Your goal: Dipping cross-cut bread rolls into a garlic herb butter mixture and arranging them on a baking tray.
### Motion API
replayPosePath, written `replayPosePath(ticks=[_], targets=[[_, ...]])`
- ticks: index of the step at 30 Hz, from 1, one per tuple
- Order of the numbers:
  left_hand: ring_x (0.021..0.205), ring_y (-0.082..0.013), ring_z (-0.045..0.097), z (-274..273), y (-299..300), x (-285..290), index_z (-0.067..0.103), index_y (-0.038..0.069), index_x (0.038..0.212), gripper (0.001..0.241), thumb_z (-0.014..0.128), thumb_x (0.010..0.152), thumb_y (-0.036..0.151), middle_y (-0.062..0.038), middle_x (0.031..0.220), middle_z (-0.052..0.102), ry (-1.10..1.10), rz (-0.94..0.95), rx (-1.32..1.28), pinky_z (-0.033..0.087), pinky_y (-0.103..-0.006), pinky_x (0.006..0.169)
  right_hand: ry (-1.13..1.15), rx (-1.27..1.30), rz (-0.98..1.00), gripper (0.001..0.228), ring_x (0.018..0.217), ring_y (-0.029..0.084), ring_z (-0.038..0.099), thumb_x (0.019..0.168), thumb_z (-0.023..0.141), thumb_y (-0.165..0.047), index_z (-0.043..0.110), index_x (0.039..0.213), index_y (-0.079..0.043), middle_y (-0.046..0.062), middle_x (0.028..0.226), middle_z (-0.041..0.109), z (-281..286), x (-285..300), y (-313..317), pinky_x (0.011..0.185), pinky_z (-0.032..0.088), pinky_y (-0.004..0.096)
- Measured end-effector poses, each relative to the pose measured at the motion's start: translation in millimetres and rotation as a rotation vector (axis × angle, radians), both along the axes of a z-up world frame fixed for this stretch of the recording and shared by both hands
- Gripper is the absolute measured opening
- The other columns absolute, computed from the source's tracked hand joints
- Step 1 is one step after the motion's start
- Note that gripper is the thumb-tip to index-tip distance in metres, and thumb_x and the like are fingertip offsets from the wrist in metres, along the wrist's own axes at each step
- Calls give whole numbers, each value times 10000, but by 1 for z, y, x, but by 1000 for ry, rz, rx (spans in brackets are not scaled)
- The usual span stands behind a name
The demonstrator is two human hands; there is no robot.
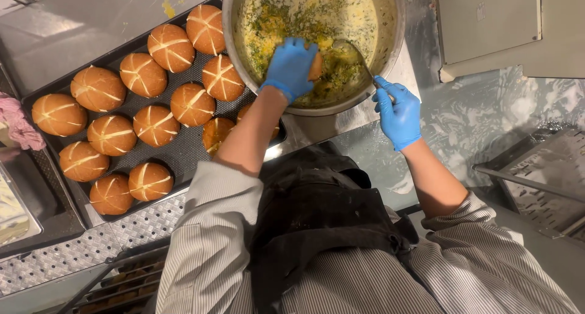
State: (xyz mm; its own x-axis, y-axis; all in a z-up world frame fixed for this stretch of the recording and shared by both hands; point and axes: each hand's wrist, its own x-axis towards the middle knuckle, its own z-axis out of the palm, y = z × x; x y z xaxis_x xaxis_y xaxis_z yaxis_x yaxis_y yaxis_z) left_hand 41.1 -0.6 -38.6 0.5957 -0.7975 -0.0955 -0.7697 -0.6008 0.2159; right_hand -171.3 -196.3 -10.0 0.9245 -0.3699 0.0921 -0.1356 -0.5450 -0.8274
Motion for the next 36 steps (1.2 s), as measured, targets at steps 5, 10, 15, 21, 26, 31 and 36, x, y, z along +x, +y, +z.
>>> replayPosePath(ticks=[5, 10, 15, 21, 26, 31, 36], targets=[[1123, -378, 546, -8, -27, -5, 566, 85, 1312, 744, 871, 681, 336, -193, 1194, 569, 41, -7, -95, 520, -502, 880, -27, 105, -59, 263, 713, 109, 668, 1099, 585, -78, 701, 1320, 5, 101, 949, 697, -4, -4, -8, 609, 545, 248], [1146, -398, 514, -25, -50, -16, 515, 77, 1366, 838, 878, 657, 338, -195, 1211, 546, 65, -60, -84, 513, -501, 893, 3, 192, -153, 277, 683, 98, 652, 1087, 583, -99, 698, 1310, 17, 83, 905, 696, -6, -7, -16, 583, 515, 237], [1191, -391, 507, -19, -50, -21, 529, 91, 1355, 751, 859, 724, 332, -198, 1264, 544, 151, -85, 99, 522, -506, 913, -2, 193, -155, 276, 672, 96, 648, 1098, 584, -122, 699, 1294, 34, 82, 872, 698, -1, -6, -18, 578, 509, 234], [1268, -378, 590, -6, -17, -2, 531, 95, 1388, 718, 825, 765, 297, -197, 1348, 568, 769, 349, -523, 492, -455, 1109, -70, 400, -171, 279, 686, 92, 630, 1109, 576, -116, 675, 1306, 57, 77, 882, 692, -5, -9, -30, 588, 505, 229], [1309, -338, 604, -12, 10, 0, 486, 80, 1431, 585, 678, 914, 275, -166, 1397, 587, 1543, 605, -1080, 526, -463, 1120, -86, 498, -205, 270, 666, 112, 628, 1119, 566, -104, 679, 1287, 75, 97, 880, 694, -2, -4, -38, 575, 500, 240], [1325, -307, 580, -41, 21, -10, 491, 22, 1444, 534, 599, 997, 293, -174, 1417, 588, 1955, 566, -1533, 484, -467, 1159, -77, 645, -254, 270, 614, 137, 623, 1101, 572, -112, 690, 1239, 88, 112, 849, 702, 4, 11, -45, 538, 493, 251], [1384, -302, 540, -29, 42, -32, 492, 19, 1465, 504, 554, 1059, 311, -150, 1468, 555, 2030, 450, -1710, 450, -467, 1233, -31, 403, -218, 289, 632, 97, 613, 1126, 577, -142, 717, 1265, 69, 90, 840, 695, 8, 46, -63, 543, 475, 236]])
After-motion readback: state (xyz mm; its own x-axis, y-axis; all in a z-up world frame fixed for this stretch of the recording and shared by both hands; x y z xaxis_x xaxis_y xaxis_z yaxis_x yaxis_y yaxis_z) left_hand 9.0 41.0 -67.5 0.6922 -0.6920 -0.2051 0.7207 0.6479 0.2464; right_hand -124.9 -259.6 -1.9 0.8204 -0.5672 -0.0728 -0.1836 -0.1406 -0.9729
